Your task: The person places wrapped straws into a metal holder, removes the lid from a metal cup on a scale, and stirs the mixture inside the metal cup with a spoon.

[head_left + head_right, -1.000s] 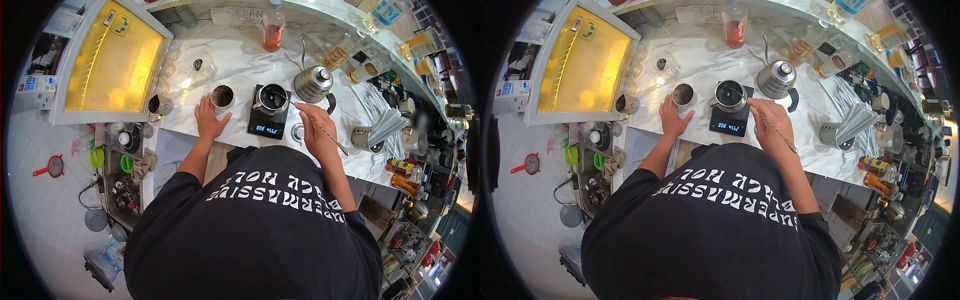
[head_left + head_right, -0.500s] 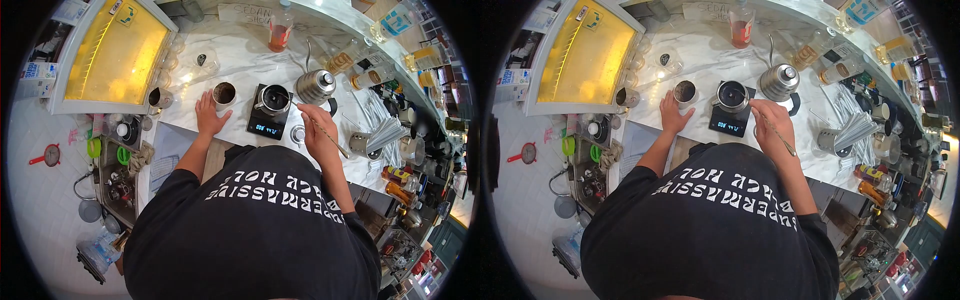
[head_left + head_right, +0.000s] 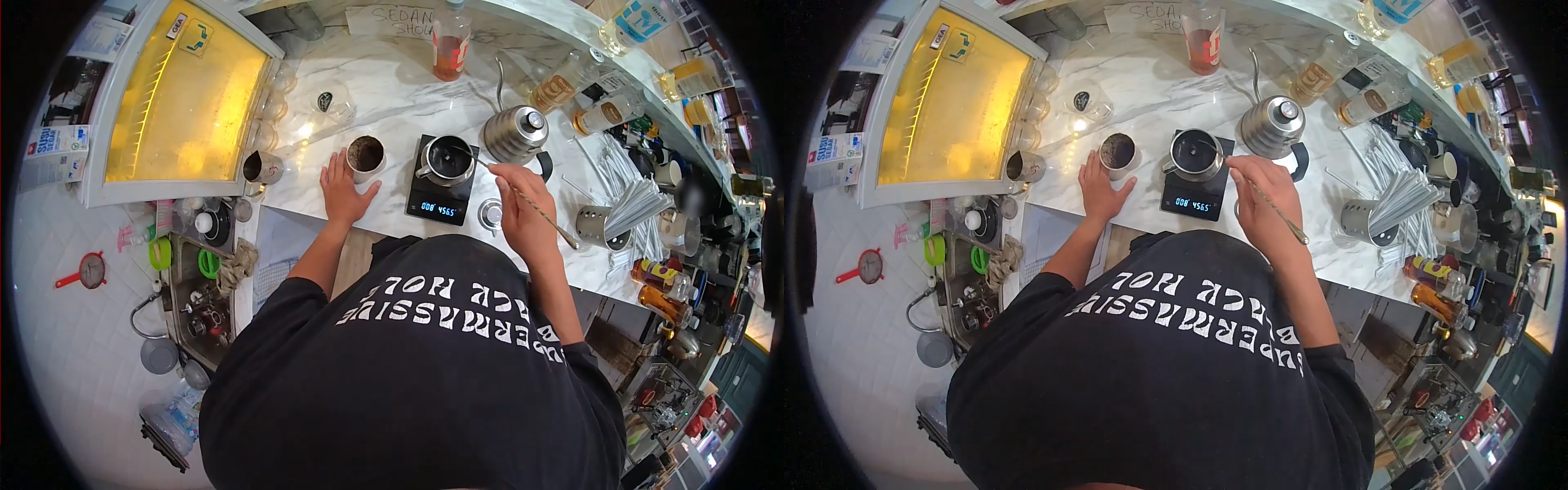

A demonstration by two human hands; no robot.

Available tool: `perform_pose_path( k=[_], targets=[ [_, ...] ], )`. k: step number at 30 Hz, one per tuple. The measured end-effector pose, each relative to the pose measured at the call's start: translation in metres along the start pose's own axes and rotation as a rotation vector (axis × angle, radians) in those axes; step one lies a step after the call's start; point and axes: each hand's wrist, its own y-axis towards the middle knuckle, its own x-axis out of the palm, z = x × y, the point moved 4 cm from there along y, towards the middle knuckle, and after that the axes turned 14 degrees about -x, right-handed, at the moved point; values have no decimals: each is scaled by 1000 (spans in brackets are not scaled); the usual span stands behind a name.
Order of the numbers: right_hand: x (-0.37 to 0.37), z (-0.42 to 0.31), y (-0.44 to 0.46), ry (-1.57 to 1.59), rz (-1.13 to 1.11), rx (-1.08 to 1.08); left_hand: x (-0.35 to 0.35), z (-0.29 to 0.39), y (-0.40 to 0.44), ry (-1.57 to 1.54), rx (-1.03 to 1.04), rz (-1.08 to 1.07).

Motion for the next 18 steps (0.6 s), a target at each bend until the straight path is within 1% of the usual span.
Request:
perform_pose_path(
  k=[4,7,10,13,18],
  targets=[
    [-2,-4,-3,22,-31,15,4,-3,-1,13,4,2],
    [3,-9,0,18,-11,-39,5,-3,0,8,5,-6],
    [4,-6,0,4,-9,18,5,-3,-1,8,4,-5],
    [-2,-5,-3,-31,0,24,5,-4,0,11,6,1],
    [-1,-11,-5,-35,2,-31,6,-4,-1,-3,6,5]
  ],
)
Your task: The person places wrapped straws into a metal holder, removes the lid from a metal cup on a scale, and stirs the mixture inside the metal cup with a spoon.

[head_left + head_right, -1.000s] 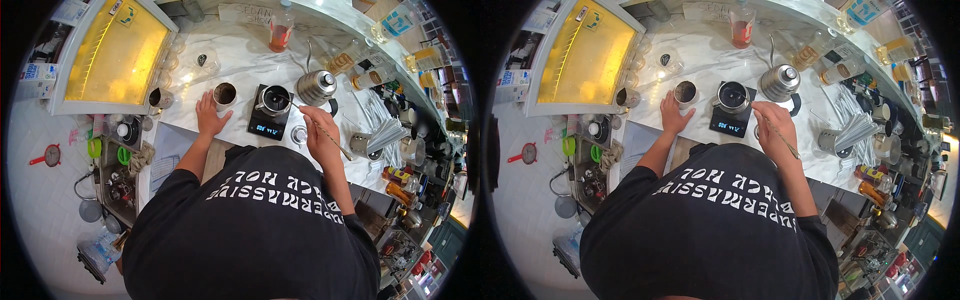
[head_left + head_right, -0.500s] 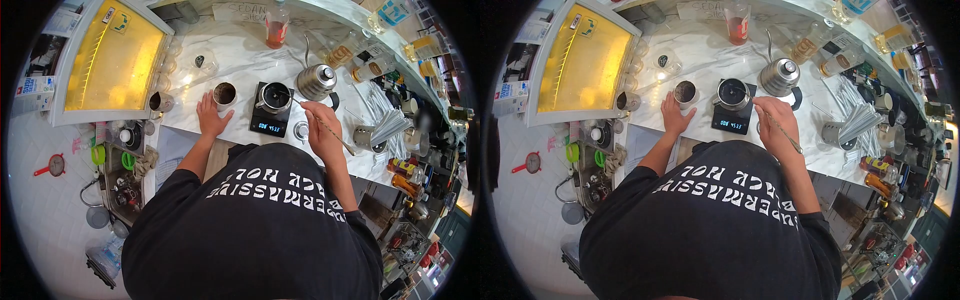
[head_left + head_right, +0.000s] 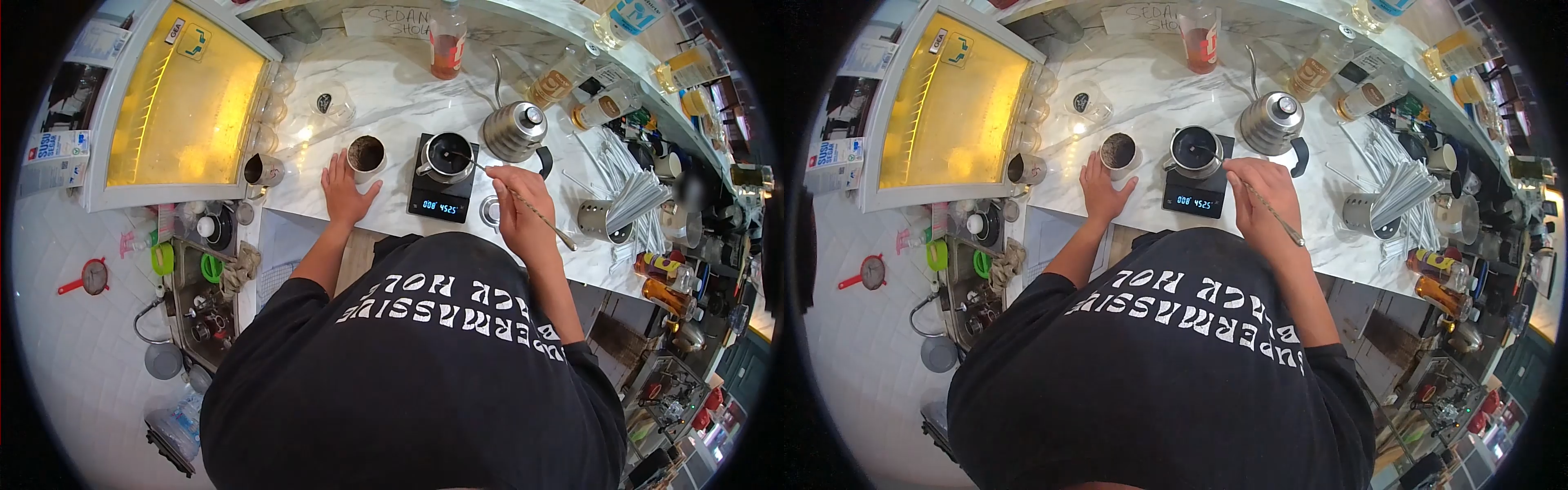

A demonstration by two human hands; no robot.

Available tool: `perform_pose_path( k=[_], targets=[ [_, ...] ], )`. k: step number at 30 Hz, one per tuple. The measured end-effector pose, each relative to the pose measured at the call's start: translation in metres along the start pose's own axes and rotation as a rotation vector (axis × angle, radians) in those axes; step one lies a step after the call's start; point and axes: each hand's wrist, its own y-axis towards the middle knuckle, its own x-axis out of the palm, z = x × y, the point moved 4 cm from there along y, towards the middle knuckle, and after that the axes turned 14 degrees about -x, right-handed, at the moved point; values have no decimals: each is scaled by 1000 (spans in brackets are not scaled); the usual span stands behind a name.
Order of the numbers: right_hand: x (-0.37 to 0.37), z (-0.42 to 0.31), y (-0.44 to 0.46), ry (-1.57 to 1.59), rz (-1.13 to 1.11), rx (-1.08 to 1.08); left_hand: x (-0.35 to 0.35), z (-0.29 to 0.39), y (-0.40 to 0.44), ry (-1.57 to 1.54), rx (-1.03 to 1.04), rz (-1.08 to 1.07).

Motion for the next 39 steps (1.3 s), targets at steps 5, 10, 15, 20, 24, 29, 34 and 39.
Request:
perform_pose_path(
  k=[5,10,15,20,24,29,34,39],
  targets=[
    [2,4,-3,-37,28,35,3,-3,0,22,-23,-27],
    [3,6,-9,-45,46,24,6,-5,0,31,-15,-13],
    [9,1,-5,-41,42,-16,5,-4,-1,20,-8,-14],
    [10,1,-4,-73,46,-13,4,-4,0,39,-20,-18],
    [4,-1,-4,-60,45,-1,-1,1,-1,9,10,9],
    [6,-1,-5,-8,51,-24,4,-3,-1,20,-9,3],
    [1,4,-10,-42,41,42,4,-3,-1,24,-10,-1],
    [5,3,-6,1,40,-30,6,-4,-1,36,-6,3]
  ],
)
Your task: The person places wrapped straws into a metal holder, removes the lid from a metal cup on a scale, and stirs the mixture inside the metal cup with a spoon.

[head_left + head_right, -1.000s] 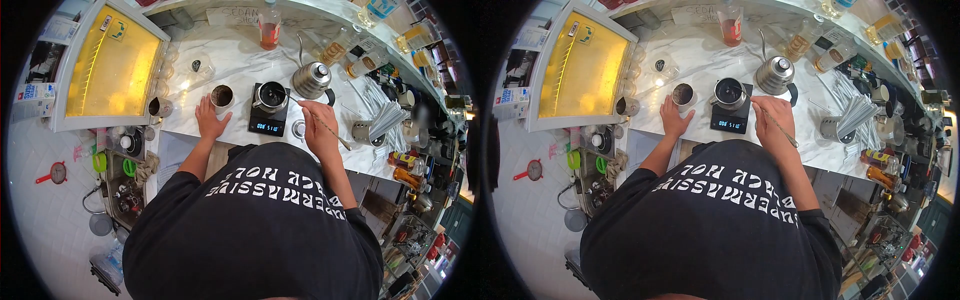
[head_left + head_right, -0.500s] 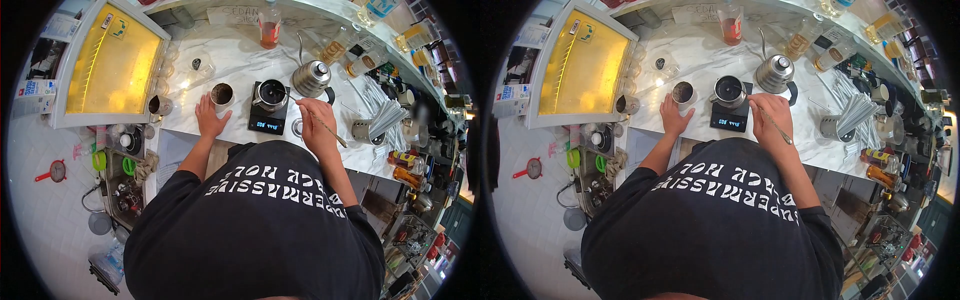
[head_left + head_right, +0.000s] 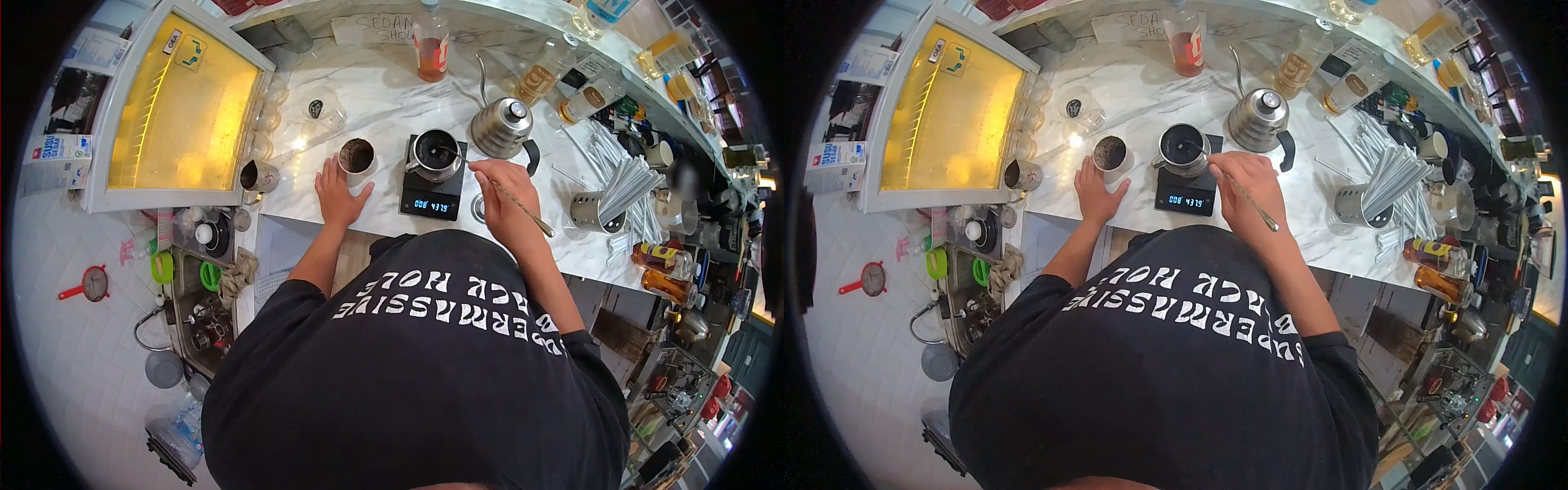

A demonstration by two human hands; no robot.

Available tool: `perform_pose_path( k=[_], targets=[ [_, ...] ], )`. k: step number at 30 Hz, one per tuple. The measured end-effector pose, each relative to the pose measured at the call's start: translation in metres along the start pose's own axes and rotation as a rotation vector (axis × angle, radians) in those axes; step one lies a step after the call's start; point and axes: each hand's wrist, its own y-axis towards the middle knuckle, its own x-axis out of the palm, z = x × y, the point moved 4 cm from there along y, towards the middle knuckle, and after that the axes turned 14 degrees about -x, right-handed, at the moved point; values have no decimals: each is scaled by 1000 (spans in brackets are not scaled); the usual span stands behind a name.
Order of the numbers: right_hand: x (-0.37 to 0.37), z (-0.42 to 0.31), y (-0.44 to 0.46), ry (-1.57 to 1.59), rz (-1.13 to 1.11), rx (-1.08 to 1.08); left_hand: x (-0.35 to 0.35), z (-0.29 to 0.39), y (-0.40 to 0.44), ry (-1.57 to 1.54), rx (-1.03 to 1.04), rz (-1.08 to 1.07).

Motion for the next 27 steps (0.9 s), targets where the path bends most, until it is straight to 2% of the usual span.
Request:
perform_pose_path(
  k=[27],
  targets=[
    [1,6,4,45,-7,25,0,0,1,14,-17,-33]
  ],
)
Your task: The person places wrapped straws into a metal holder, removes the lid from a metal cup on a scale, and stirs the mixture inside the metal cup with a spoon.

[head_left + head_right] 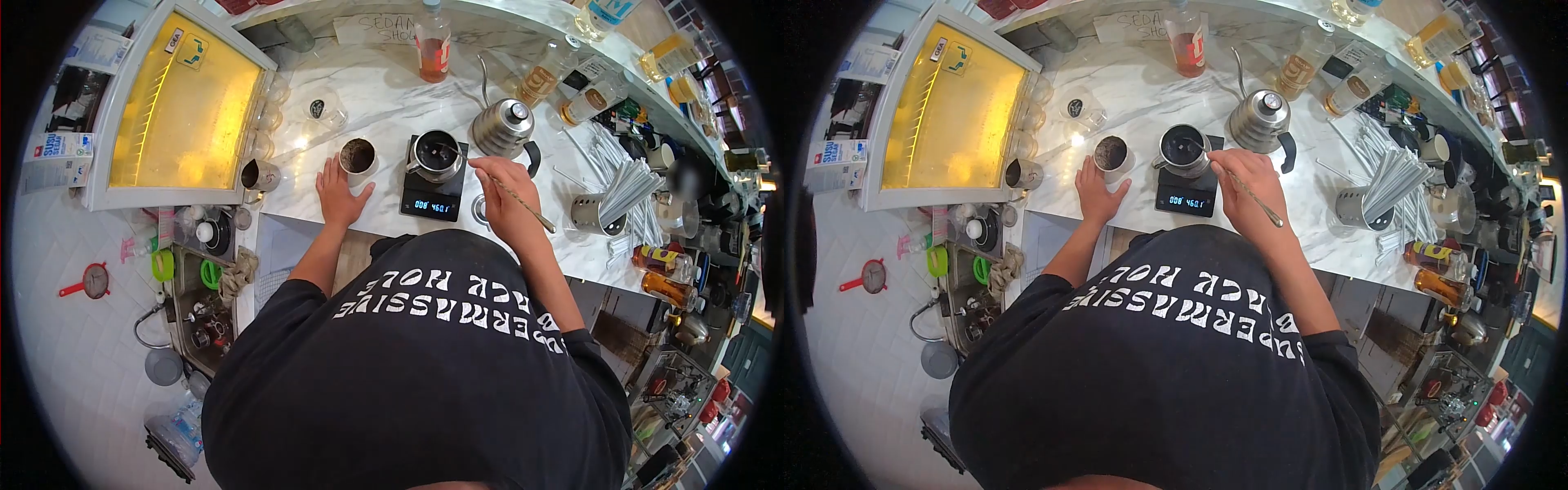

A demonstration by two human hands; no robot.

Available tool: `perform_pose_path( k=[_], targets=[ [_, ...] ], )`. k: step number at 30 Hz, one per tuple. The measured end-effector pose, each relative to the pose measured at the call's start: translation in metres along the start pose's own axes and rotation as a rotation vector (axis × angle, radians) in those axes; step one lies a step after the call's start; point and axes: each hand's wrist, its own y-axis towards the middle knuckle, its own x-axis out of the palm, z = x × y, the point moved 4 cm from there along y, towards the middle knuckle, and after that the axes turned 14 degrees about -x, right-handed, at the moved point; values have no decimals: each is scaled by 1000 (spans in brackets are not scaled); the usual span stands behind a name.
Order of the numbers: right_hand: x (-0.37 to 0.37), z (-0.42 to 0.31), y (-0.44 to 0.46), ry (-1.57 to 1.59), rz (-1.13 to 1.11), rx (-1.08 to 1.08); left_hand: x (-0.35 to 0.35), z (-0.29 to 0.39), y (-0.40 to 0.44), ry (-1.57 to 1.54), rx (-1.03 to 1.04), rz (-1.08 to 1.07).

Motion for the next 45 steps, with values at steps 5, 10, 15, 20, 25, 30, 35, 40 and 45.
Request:
perform_pose_path(
  k=[5,10,15,20,25,30,35,40,45],
  targets=[
    [-5,4,-2,-65,-2,21,-2,2,0,2,-7,-2],
    [-4,0,-1,-13,-15,-20,-1,1,0,-13,8,13],
    [-1,1,0,-14,-15,6,0,0,0,-6,11,19],
    [-4,2,0,-24,-5,8,-1,0,0,5,1,3],
    [0,-1,0,22,26,-41,0,0,-1,-11,-1,5],
    [0,1,0,-15,22,21,-2,1,0,-7,-5,-3],
    [-6,2,-2,3,-5,27,-1,0,-1,-6,-2,17],
    [2,1,-1,14,14,20,1,-1,0,14,-9,0],
    [-2,6,-5,-32,24,62,-2,1,0,29,-19,-19]
  ],
)
